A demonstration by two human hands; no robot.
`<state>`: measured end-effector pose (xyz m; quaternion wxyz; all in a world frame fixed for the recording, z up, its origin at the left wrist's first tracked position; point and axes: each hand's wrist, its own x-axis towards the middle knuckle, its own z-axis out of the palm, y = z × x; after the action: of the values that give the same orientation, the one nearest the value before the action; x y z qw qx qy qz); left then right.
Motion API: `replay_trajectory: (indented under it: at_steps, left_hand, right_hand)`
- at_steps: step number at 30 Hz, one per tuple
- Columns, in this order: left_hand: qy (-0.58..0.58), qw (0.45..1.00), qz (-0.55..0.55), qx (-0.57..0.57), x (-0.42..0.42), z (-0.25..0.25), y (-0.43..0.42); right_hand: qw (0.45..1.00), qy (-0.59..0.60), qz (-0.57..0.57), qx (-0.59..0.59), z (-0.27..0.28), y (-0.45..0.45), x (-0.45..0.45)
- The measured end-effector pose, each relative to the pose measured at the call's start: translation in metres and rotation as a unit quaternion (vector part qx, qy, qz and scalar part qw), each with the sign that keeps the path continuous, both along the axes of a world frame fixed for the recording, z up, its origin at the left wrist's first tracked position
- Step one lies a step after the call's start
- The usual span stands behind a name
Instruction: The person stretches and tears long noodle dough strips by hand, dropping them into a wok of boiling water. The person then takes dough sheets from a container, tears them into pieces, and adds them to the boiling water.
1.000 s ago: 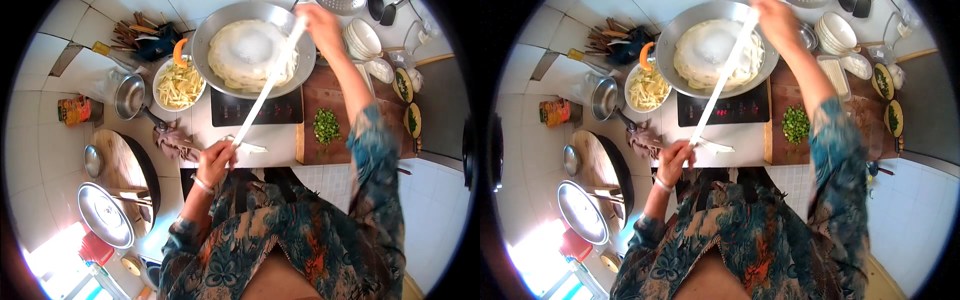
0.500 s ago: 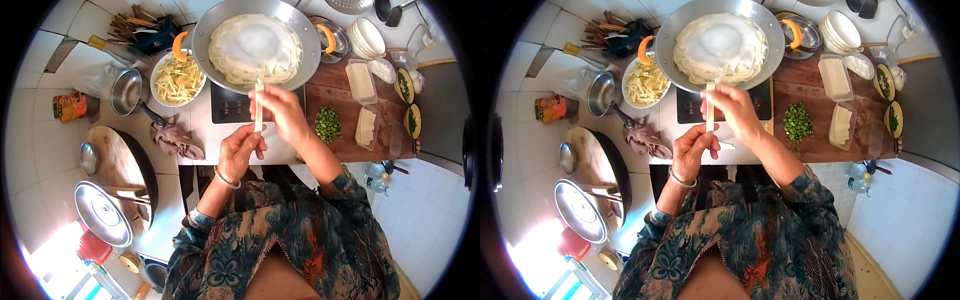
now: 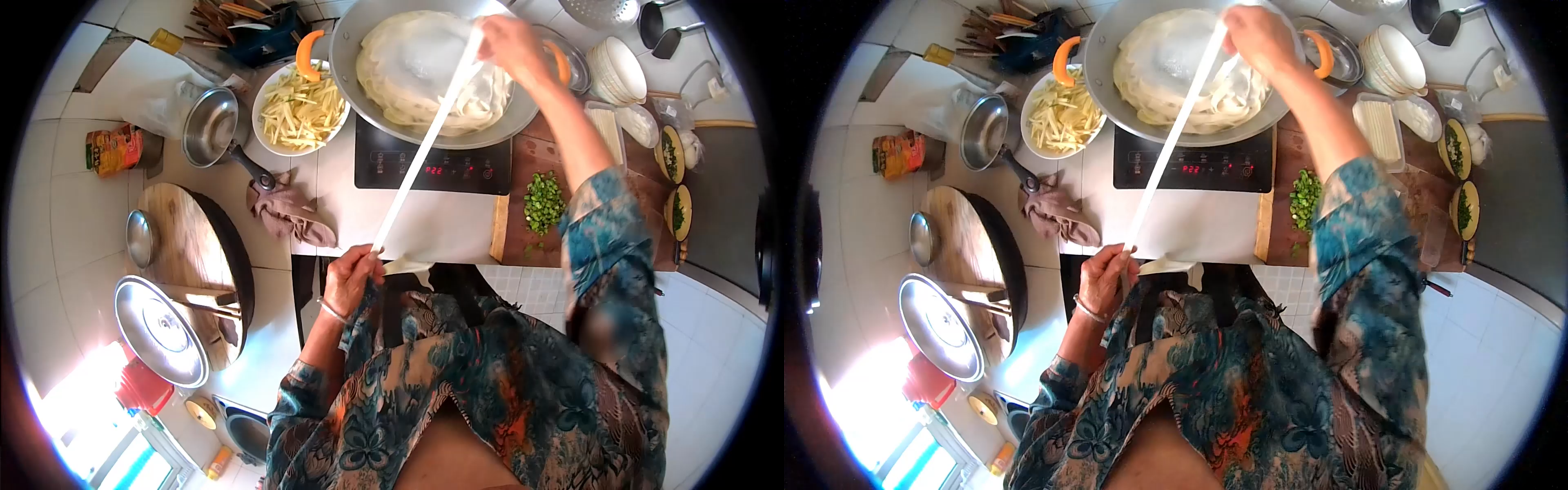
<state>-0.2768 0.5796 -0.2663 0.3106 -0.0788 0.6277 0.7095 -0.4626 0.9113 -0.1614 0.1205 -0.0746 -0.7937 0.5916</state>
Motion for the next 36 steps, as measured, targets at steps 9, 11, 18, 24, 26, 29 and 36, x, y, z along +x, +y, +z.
replay_trajectory:
  at_steps: [9, 11, 18, 24, 26, 29, 36]
  left_hand:
    - [0.02, 0.992, -0.004, 0.121, -0.022, 0.055, 0.041]
    - [0.016, 0.992, -0.048, 0.115, -0.019, 0.064, 0.036]
    - [-0.014, 0.971, -0.233, 0.051, 0.006, 0.061, -0.009]
    - [-0.059, 0.989, -0.136, 0.019, 0.033, 0.023, -0.05]
    - [-0.055, 0.993, -0.1, 0.002, 0.036, 0.016, -0.051]
    - [-0.022, 0.995, -0.071, -0.062, 0.02, 0.021, -0.028]
    - [-0.04, 0.983, 0.064, 0.17, -0.032, 0.044, 0.046]
  right_hand:
    - [0.906, -0.315, 0.282, 0.026, -0.034, -0.065, 0.127]
    - [0.873, -0.39, 0.24, -0.165, -0.041, -0.087, 0.145]
    - [0.885, -0.153, 0.029, -0.439, -0.038, -0.112, 0.122]
    - [0.946, -0.109, -0.023, -0.305, -0.02, -0.081, 0.075]
    - [0.979, -0.074, -0.018, -0.191, -0.025, -0.062, 0.052]
    - [0.991, -0.048, 0.025, 0.119, -0.036, -0.028, 0.01]
    - [0.934, -0.15, 0.219, 0.24, 0.014, -0.046, 0.07]
